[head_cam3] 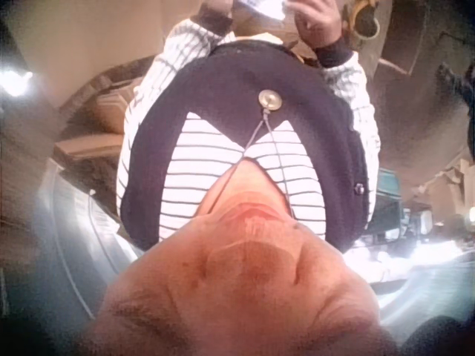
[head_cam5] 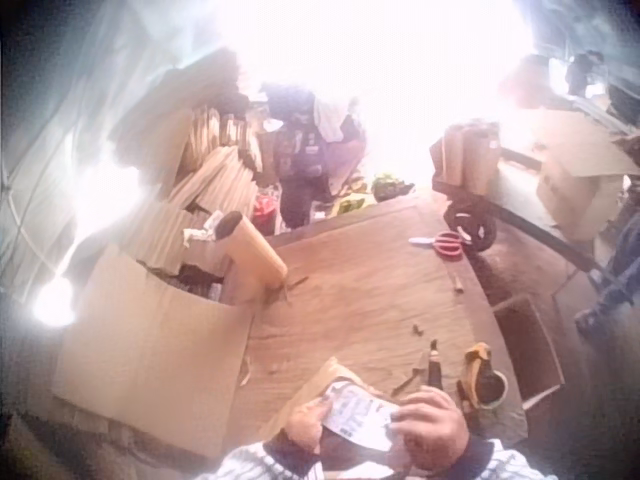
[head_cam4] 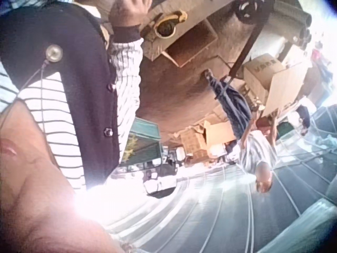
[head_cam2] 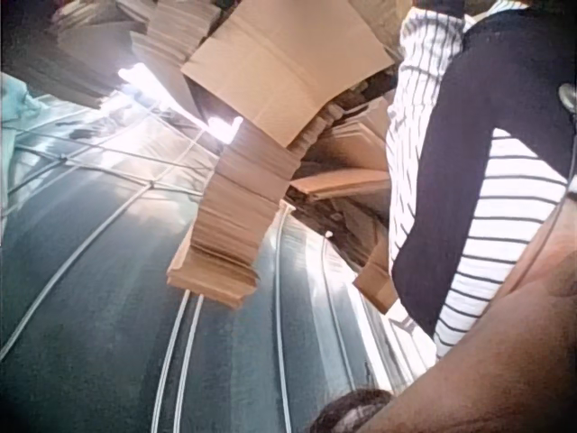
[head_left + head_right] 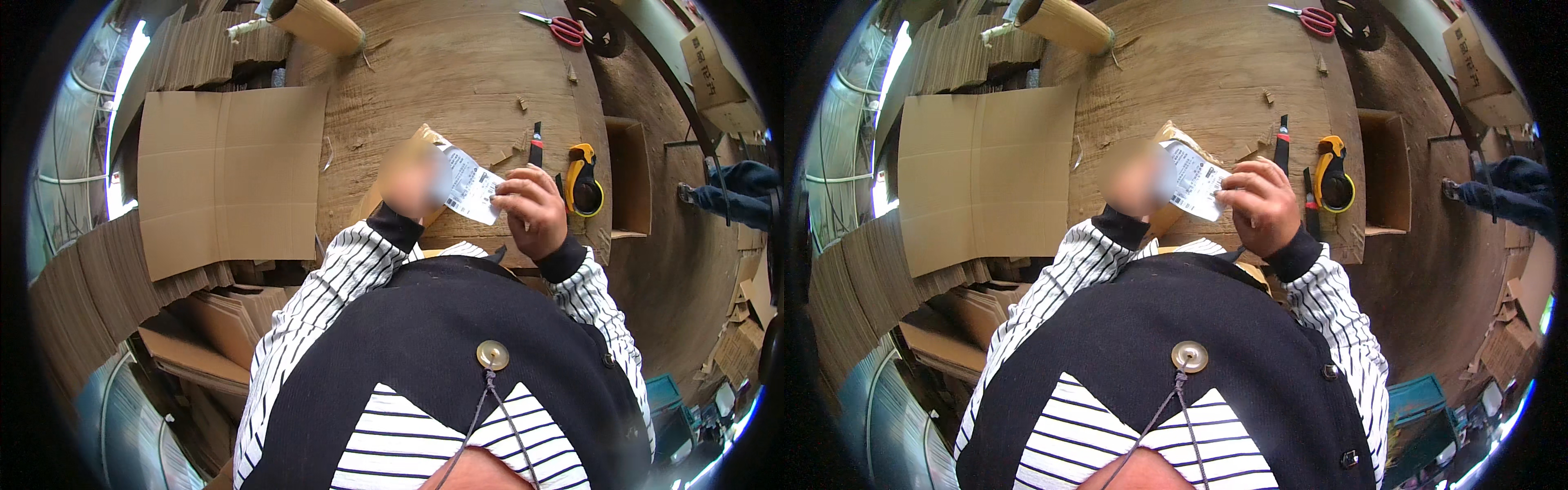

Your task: The person tapes a small cardboard box closed, applies a shipping label, and sets it aside. Then they cut a larger sheet of cardboard with a utility knife and place a cylindrical bundle inside, folding and taping it shut.

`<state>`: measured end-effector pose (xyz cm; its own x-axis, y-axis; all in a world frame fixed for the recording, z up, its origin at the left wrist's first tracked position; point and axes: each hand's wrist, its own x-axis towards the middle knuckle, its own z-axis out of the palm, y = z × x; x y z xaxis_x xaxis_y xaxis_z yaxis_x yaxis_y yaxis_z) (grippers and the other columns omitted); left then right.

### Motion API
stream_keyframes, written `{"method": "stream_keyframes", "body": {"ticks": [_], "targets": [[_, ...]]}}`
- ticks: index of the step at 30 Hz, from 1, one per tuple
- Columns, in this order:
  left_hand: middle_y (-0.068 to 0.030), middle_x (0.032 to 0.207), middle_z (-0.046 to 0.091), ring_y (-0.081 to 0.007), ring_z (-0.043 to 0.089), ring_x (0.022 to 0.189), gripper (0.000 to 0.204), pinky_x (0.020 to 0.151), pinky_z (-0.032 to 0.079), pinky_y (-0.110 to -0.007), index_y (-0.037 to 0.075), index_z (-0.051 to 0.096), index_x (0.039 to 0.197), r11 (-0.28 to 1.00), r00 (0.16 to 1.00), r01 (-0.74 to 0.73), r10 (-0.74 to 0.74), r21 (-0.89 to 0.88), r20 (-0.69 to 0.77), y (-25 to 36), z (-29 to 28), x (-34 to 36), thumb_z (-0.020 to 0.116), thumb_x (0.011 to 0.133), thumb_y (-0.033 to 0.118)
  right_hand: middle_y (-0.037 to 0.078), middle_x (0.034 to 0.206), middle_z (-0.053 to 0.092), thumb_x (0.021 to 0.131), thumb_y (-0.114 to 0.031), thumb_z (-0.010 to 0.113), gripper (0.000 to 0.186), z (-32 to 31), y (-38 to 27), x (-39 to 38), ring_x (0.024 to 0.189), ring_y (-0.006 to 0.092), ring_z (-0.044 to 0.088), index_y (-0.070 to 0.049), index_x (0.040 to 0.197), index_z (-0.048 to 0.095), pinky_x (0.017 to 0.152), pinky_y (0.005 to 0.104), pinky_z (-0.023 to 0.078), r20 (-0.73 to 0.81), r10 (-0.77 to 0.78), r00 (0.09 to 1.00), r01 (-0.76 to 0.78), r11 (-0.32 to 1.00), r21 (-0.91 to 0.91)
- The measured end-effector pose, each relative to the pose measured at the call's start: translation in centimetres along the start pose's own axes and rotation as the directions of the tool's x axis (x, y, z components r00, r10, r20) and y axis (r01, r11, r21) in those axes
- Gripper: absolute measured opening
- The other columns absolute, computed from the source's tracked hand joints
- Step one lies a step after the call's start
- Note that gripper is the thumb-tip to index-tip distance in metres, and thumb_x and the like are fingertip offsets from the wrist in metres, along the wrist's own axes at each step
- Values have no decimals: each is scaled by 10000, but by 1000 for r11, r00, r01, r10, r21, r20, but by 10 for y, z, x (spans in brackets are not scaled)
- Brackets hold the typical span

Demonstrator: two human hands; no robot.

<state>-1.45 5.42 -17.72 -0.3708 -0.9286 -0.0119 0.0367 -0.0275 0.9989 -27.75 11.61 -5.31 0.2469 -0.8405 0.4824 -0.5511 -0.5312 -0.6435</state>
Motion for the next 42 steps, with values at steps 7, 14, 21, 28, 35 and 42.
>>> {"method": "stream_keyframes", "body": {"ticks": [7, 14, 21, 28, 35, 42], "targets": [[-79, 1064, 588, -183, 583, 947, 394, 804, 502, -321, 45, 547, 1151, 803, 958, -245, 116, 544, 261, 75, 26, -15, 691, 822, 206, 116, 1123, 596, 762, -50, 696, 534, -4, -8, 22, 1070, 223, 567, -42, 1272, 539, 974, 348, 431, 105, 300, 948, -314, 835, 451], [-58, 986, 603, -192, 600, 860, 320, 731, 501, -358, 53, 596, 998, 429, 807, -587, 239, 687, 540, 132, 41, -8, 749, 752, 188, 51, 940, 648, 902, -60, 595, 211, 17, -15, 26, 809, 96, 608, 18, 1096, 616, 732, 247, 508, 333, 476, 814, -553, 459, 695], [-65, 917, 587, -193, 592, 824, 226, 694, 493, -336, 53, 603, 951, 821, 949, -286, 172, 495, 263, 140, 37, -11, 699, 755, 112, 28, 846, 646, 952, -196, 576, 213, 29, -6, 22, 712, 75, 592, 11, 917, 615, 649, 207, 466, 437, 530, 727, -527, 21, 850], [-89, 1017, 598, -178, 598, 895, 329, 748, 519, -318, 45, 574, 1083, 632, 907, -419, 318, 652, 275, 127, 37, -11, 715, 808, 157, 54, 904, 670, 895, -221, 668, 304, 28, -7, 16, 834, 119, 624, 18, 1079, 629, 779, 249, 492, 620, 431, 655, -635, -131, 762], [-89, 976, 600, -202, 598, 864, 312, 724, 514, -315, 23, 581, 1058, 603, 959, -273, 230, 750, 163, 121, 20, -1, 723, 794, 111, 82, 994, 692, 836, -101, 719, 303, 13, -19, 14, 892, 142, 643, 39, 1096, 651, 833, 285, 511, 811, 272, 517, -841, -15, 541], [-93, 897, 578, -250, 569, 807, 189, 711, 488, -359, 41, 585, 957, 952, 941, 252, -283, 173, 186, 143, 48, 0, 671, 793, 75, 63, 953, 677, 856, -138, 708, 267, 19, -4, 6, 856, 113, 628, 42, 1042, 641, 759, 252, 500, 496, 582, 644, -628, 33, 778]]}}
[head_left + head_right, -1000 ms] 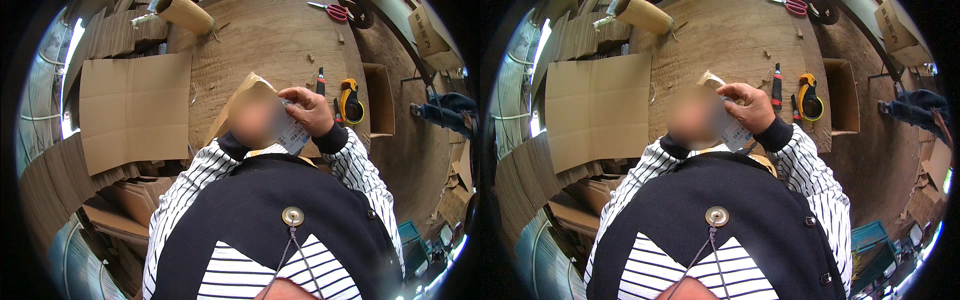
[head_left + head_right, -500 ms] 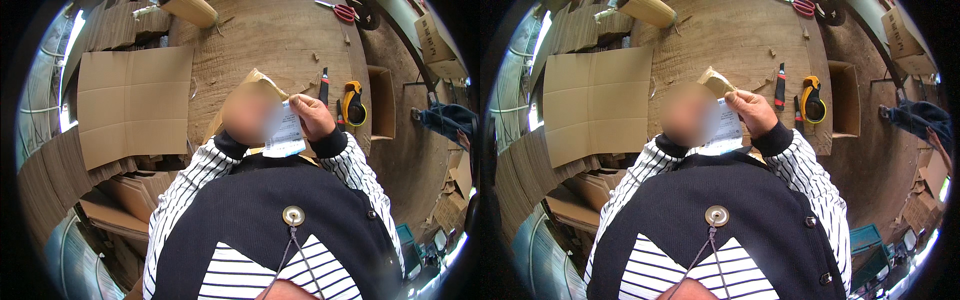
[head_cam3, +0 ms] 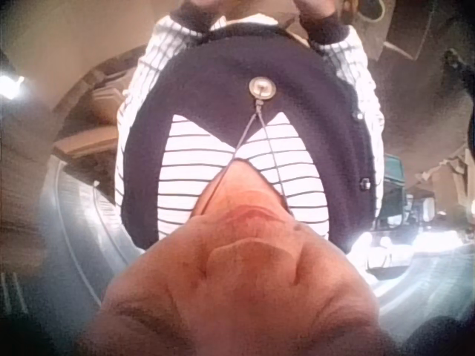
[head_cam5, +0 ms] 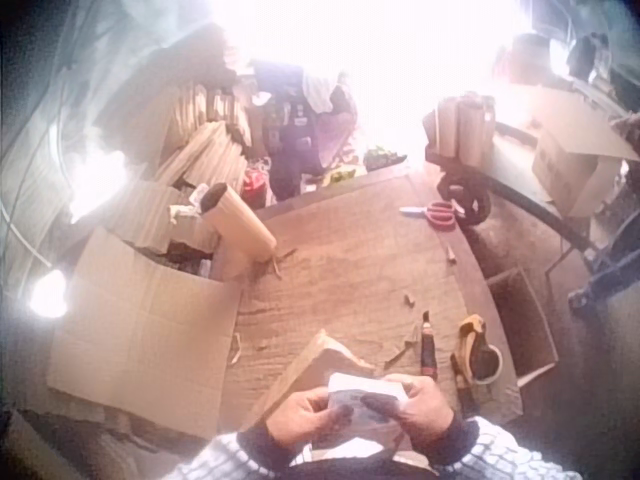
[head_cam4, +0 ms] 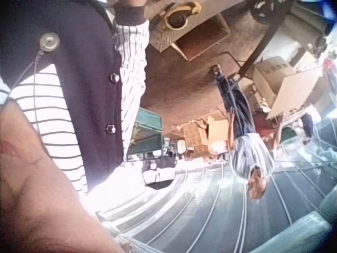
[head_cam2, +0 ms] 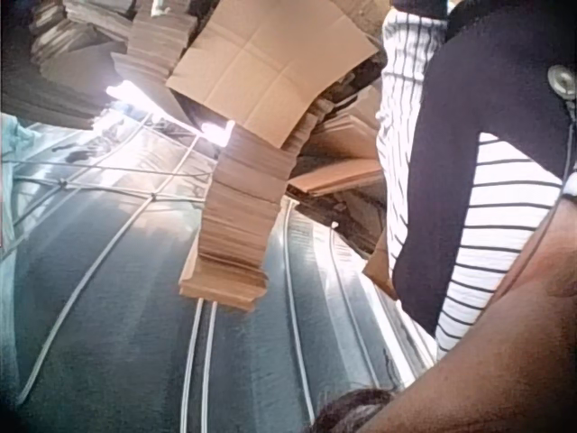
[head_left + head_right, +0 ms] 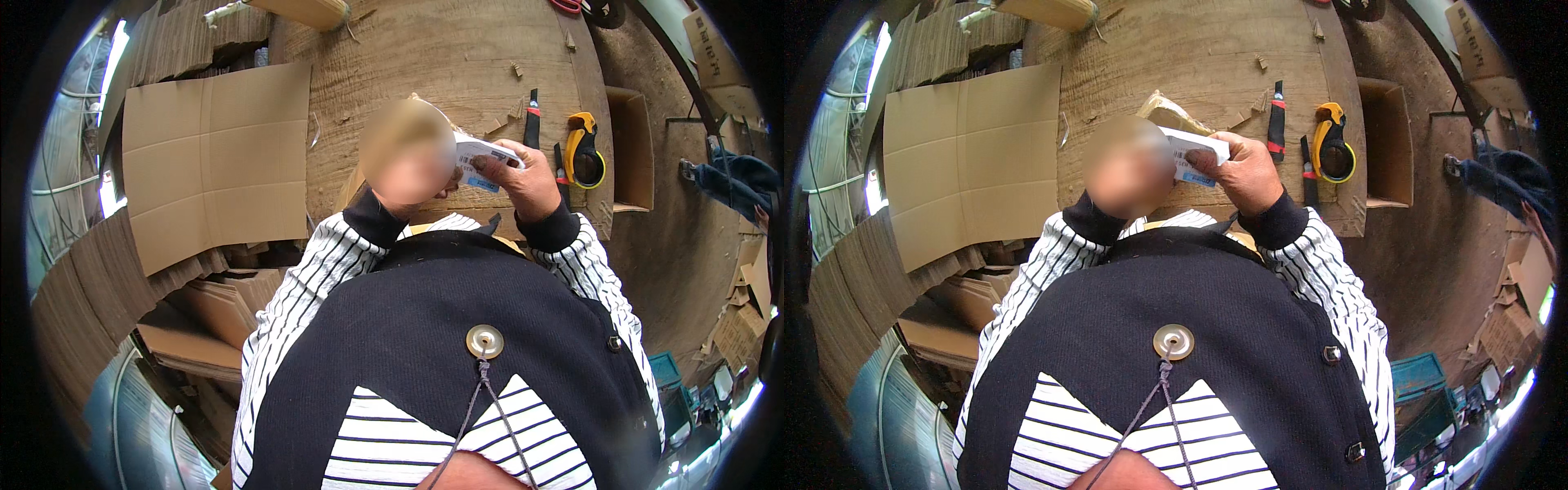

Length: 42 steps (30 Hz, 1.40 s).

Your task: The person tapes a small cardboard box closed, applies a shipping label, and sets it aside. Then they cut a larger sheet of cardboard with a utility knife and place a cylindrical bundle inside, folding and taping it shut.

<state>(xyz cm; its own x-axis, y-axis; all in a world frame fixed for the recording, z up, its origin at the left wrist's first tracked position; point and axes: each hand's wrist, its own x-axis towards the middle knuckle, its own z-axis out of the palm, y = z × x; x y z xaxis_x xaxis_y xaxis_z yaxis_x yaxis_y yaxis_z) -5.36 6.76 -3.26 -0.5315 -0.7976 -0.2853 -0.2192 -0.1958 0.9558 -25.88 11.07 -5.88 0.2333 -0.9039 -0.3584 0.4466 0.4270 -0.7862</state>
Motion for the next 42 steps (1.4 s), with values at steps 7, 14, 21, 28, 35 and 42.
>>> {"method": "stream_keyframes", "body": {"ticks": [7, 14, 21, 28, 35, 42], "targets": [[-84, 951, 597, -247, 584, 864, 146, 778, 496, -350, 31, 585, 1003, 964, 976, -215, 206, -155, -72, -34, -8, -2, 610, 876, 101, 62, 840, 662, 907, -259, 634, 271, 5, -1, 2, 665, 123, 615, 4, 973, 644, 617, 243, 496, -54, 237, 970, -217, 945, 246], [-75, 1033, 598, -189, 593, 899, 292, 763, 506, -320, 33, 539, 1143, 807, 822, -518, 561, 284, -93, -48, -13, 10, 610, 880, 138, 86, 787, 638, 814, -128, 690, 306, 6, -4, -5, 560, 111, 570, 23, 1049, 565, 510, 220, 468, 208, 231, 951, -256, 961, 106], [-50, 1116, 570, -138, 565, 987, 383, 828, 493, -296, 40, 495, 1246, 804, 820, -493, 557, 331, -132, -65, -12, 18, 592, 907, 192, 40, 765, 613, 808, -111, 702, 202, 10, -1, -3, 596, 108, 546, -12, 958, 611, 540, 221, 420, 232, 257, 938, -288, 951, 109], [-40, 981, 606, -109, 592, 847, 277, 761, 505, -248, 34, 573, 1145, 947, 905, -320, 298, -26, -305, -55, 2, 8, 613, 900, 158, 63, 792, 637, 849, -124, 669, 168, 14, 8, -1, 608, 112, 564, 5, 948, 627, 553, 227, 436, 71, 227, 971, -236, 955, 181], [-20, 778, 599, -88, 540, 697, 159, 678, 470, -238, 27, 616, 973, 803, 938, 277, -345, -527, -33, 2, 16, 2, 567, 947, 176, 55, 774, 644, 868, -181, 676, 190, 13, 10, -4, 629, 108, 563, -4, 930, 647, 589, 234, 444, 65, 214, 975, -222, 960, 173], [-34, 836, 619, -96, 575, 744, 117, 722, 501, -239, 19, 625, 970, 741, 932, 327, -354, -586, 73, -6, 11, -7, 606, 899, 109, 37, 735, 625, 874, -190, 675, 189, 11, 8, -8, 619, 98, 544, -7, 913, 652, 585, 241, 426, -112, 104, 988, -93, 991, 101]]}}
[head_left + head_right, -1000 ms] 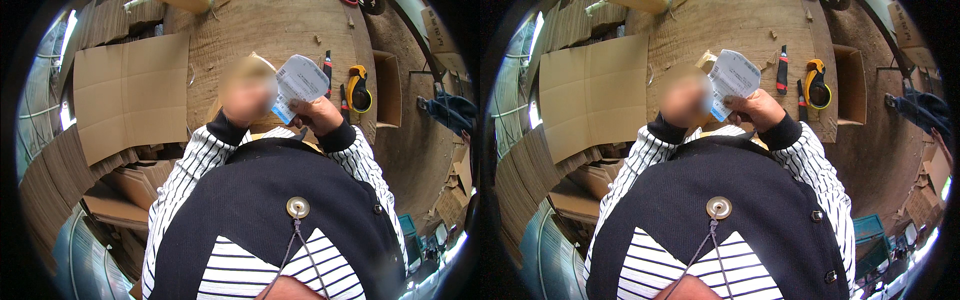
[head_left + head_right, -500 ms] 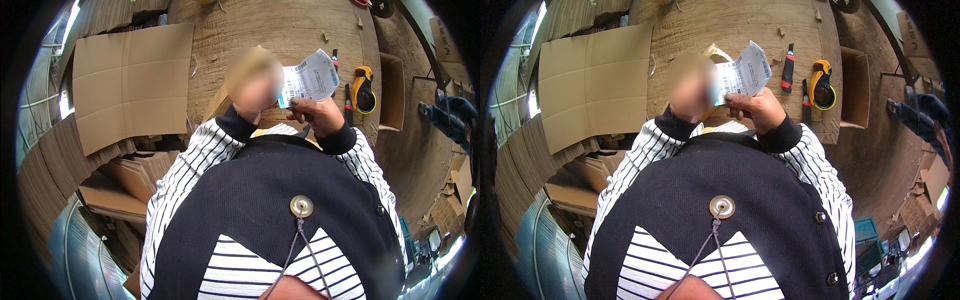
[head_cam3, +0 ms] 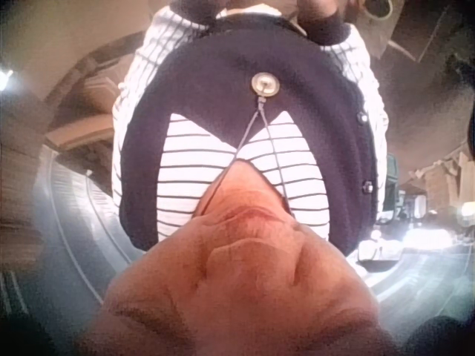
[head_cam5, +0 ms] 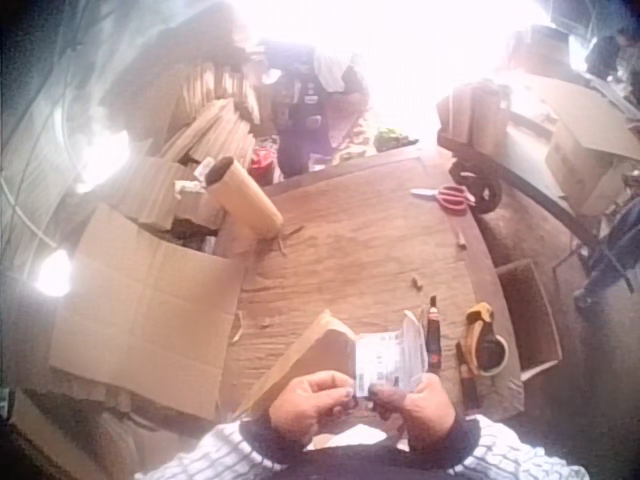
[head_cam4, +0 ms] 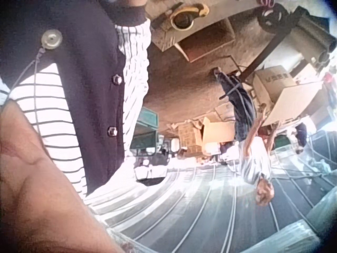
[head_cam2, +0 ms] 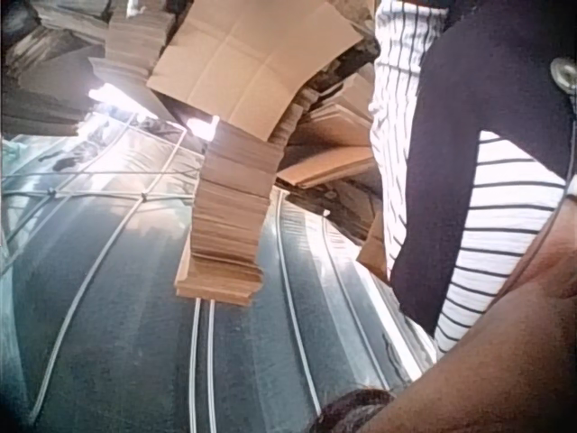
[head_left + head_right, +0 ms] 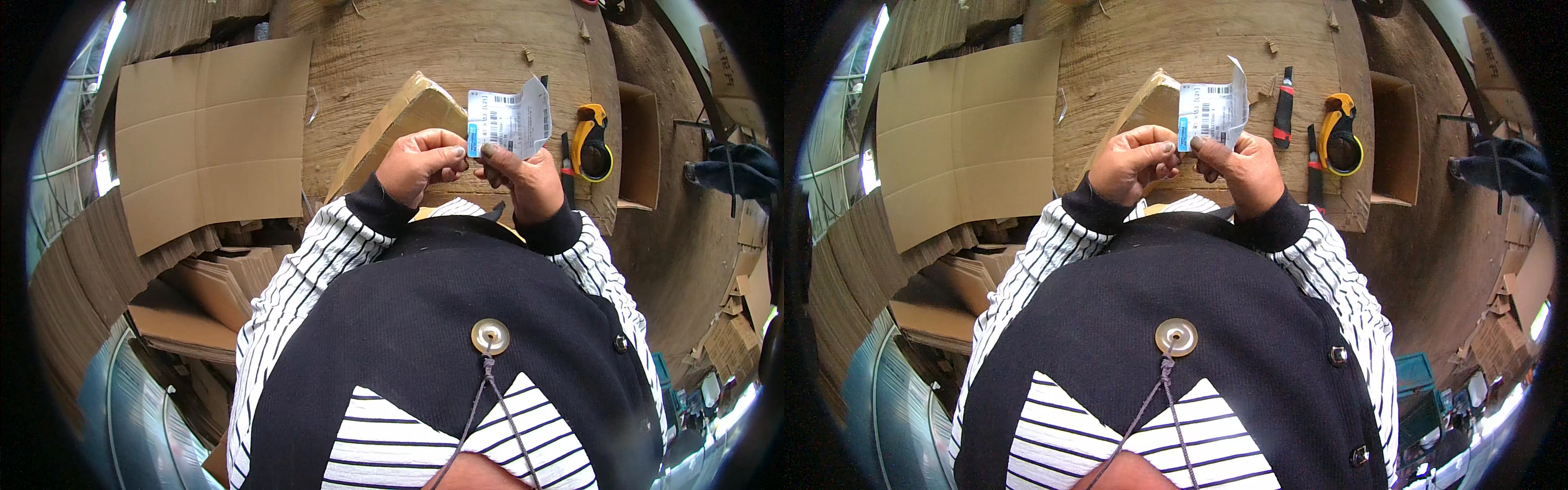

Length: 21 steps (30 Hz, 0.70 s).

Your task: The person tapes a small cardboard box closed, applies a shipping label, and sets it aside. Then they cut a larger sheet of cardboard with a utility knife and place a cylindrical bundle inside, folding and taping it shut.

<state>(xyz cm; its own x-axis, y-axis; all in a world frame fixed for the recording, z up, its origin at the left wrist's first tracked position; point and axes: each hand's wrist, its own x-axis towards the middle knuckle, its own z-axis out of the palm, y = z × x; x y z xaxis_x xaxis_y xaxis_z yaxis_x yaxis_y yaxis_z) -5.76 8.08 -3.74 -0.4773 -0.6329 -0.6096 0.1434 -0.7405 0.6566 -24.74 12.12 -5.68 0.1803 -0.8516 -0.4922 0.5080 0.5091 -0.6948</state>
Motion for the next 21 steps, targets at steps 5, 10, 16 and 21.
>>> {"method": "stream_keyframes", "body": {"ticks": [5, 10, 16, 21], "targets": [[-51, 878, 623, -107, 582, 750, 129, 801, 535, -282, 14, 610, 988, 999, 999, 25, -24, 34, -31, 4, 6, -1, 622, 866, 55, 35, 731, 621, 875, -191, 676, 192, -1, 0, -1, 620, 96, 543, -3, 905, 651, 581, 236, 424, -15, -35, 999, 35, 999, 16], [-50, 887, 627, -101, 586, 756, 132, 801, 543, -269, 14, 610, 995, 1000, 1000, -3, 3, 30, 6, 1, 3, -1, 625, 866, 37, 30, 726, 609, 874, -202, 683, 208, -3, 2, -1, 622, 93, 537, -1, 912, 647, 583, 232, 425, -21, -64, 998, 64, 998, -9], [-37, 861, 631, -99, 591, 759, 133, 723, 513, -243, 4, 628, 974, 997, 998, -53, 55, 51, -41, -2, 8, 3, 647, 864, 76, 27, 717, 602, 878, -215, 683, 212, -4, 2, -1, 619, 93, 532, -8, 904, 642, 584, 231, 424, -26, -78, 997, 77, 996, -37], [-35, 873, 625, -102, 595, 785, 122, 748, 514, -252, 4, 614, 979, 992, 994, -109, 107, 57, 30, -8, 2, 4, 636, 880, 73, 26, 714, 601, 882, -210, 677, 199, -2, 0, -2, 622, 93, 530, -15, 899, 642, 584, 232, 420, -16, -36, 999, 36, 999, -1]]}}
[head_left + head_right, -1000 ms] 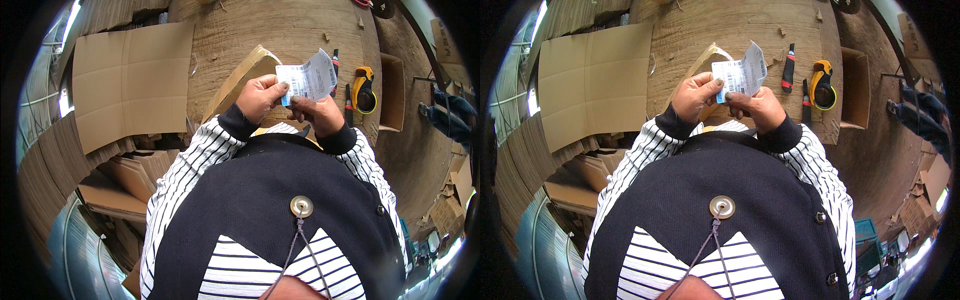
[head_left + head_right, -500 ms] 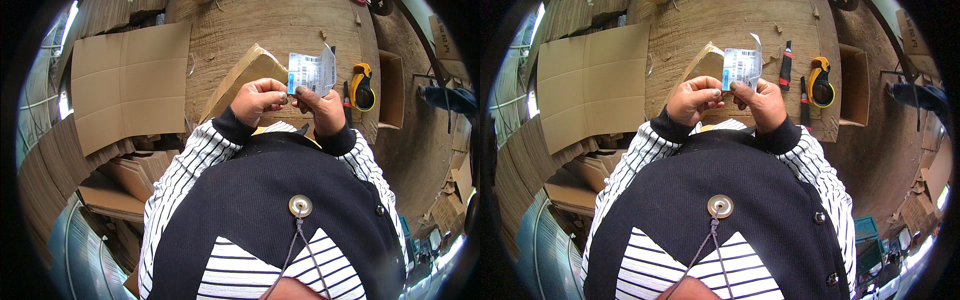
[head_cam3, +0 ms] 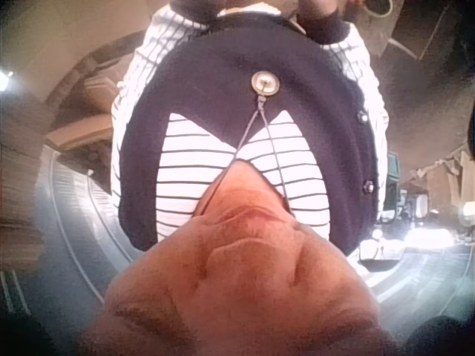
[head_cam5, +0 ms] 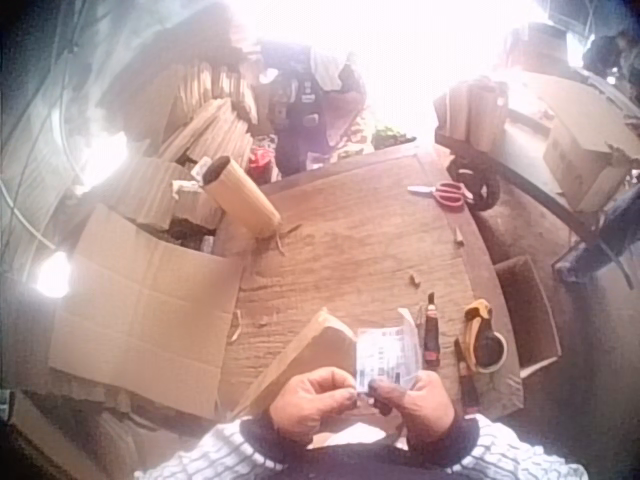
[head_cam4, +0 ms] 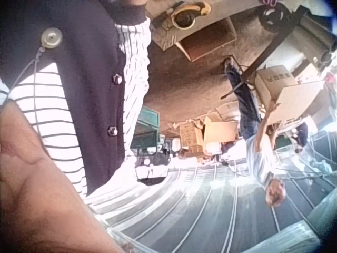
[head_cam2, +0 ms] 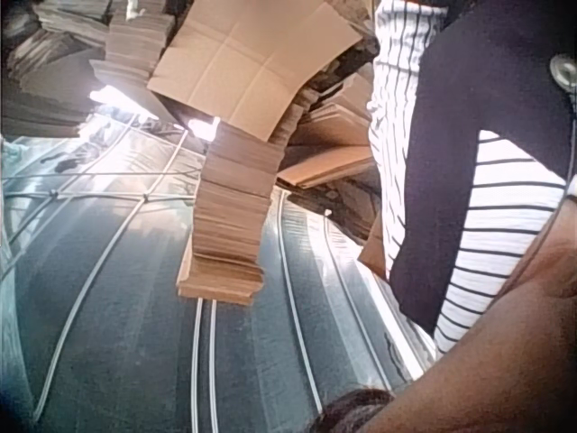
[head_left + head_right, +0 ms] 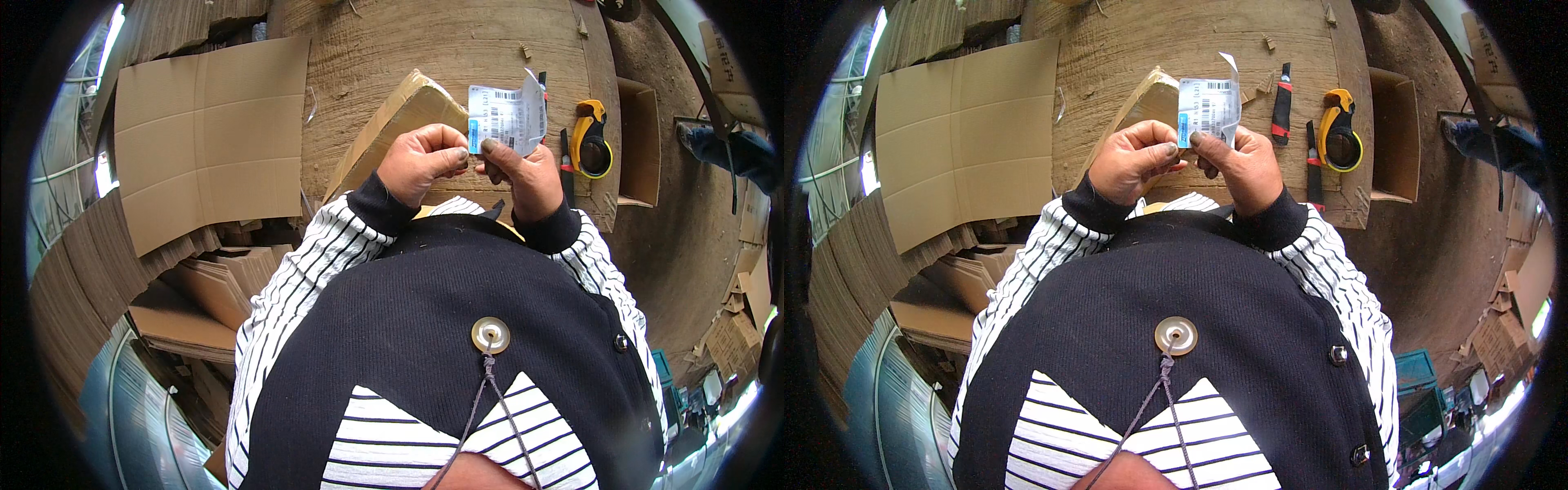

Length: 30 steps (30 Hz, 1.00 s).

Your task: The person tapes a small cardboard box closed, applies a shipping label, and sets it aside. Then they cut a larger sheet of cardboard with a utility knife and place a cylindrical bundle inside, folding and taping it shut.

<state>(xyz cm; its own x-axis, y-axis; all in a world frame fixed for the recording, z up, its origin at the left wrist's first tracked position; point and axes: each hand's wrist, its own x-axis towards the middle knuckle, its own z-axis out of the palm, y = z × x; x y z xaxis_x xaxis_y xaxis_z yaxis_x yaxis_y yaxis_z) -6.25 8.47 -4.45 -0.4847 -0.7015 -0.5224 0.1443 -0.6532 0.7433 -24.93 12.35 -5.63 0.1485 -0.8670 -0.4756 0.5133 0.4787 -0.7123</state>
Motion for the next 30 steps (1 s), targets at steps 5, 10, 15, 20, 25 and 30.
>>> {"method": "stream_keyframes", "body": {"ticks": [5, 10, 15, 20, 25, 30], "targets": [[-33, 870, 621, -99, 586, 783, 117, 744, 502, -249, 3, 607, 980, 999, 999, -28, 28, -17, 18, -1, 0, 1, 627, 884, 66, 25, 718, 603, 895, -210, 660, 191, -2, 7, 3, 623, 90, 529, -21, 909, 642, 586, 232, 414, 45, -20, 999, 17, 997, 70], [-34, 843, 622, -84, 551, 726, 119, 677, 469, -230, -3, 617, 970, 999, 999, -45, 45, 1, -2, 1, 1, 0, 627, 872, 65, 22, 731, 610, 904, -214, 653, 199, 2, 2, 2, 635, 80, 531, -18, 937, 644, 584, 226, 412, -33, -95, 995, 95, 995, -11], [-33, 823, 623, -76, 537, 707, 132, 658, 454, -219, -5, 628, 959, 999, 999, -19, 20, 32, -45, 3, 2, 1, 645, 858, 79, 15, 740, 613, 896, -198, 668, 197, 2, 3, 3, 633, 71, 525, -10, 950, 646, 573, 221, 412, -42, -110, 993, 107, 992, -70], [-29, 820, 621, -75, 536, 709, 130, 657, 452, -220, 3, 630, 959, 999, 999, -8, 10, 43, -31, 3, 0, 3, 645, 862, 89, 14, 745, 611, 880, -171, 688, 184, 2, 3, 4, 623, 69, 517, -9, 954, 644, 567, 218, 408, -26, -104, 994, 101, 992, -81], [-48, 886, 625, -97, 586, 773, 102, 810, 510, -255, 9, 595, 991, 999, 998, -24, 23, 27, 57, 0, -8, 6, 611, 900, 52, 19, 750, 616, 891, -201, 672, 202, 4, 3, 5, 636, 68, 516, -9, 950, 647, 576, 219, 404, -22, -87, 996, 86, 995, -52], [-13, 850, 615, -67, 522, 729, 110, 676, 444, -219, 14, 608, 973, 995, 995, -85, 82, 50, 50, 2, -1, 7, 622, 890, 84, 32, 772, 630, 903, -251, 649, 242, -2, 5, 10, 655, 78, 522, -14, 953, 651, 592, 223, 406, 60, -22, 998, 19, 998, 55]]}}
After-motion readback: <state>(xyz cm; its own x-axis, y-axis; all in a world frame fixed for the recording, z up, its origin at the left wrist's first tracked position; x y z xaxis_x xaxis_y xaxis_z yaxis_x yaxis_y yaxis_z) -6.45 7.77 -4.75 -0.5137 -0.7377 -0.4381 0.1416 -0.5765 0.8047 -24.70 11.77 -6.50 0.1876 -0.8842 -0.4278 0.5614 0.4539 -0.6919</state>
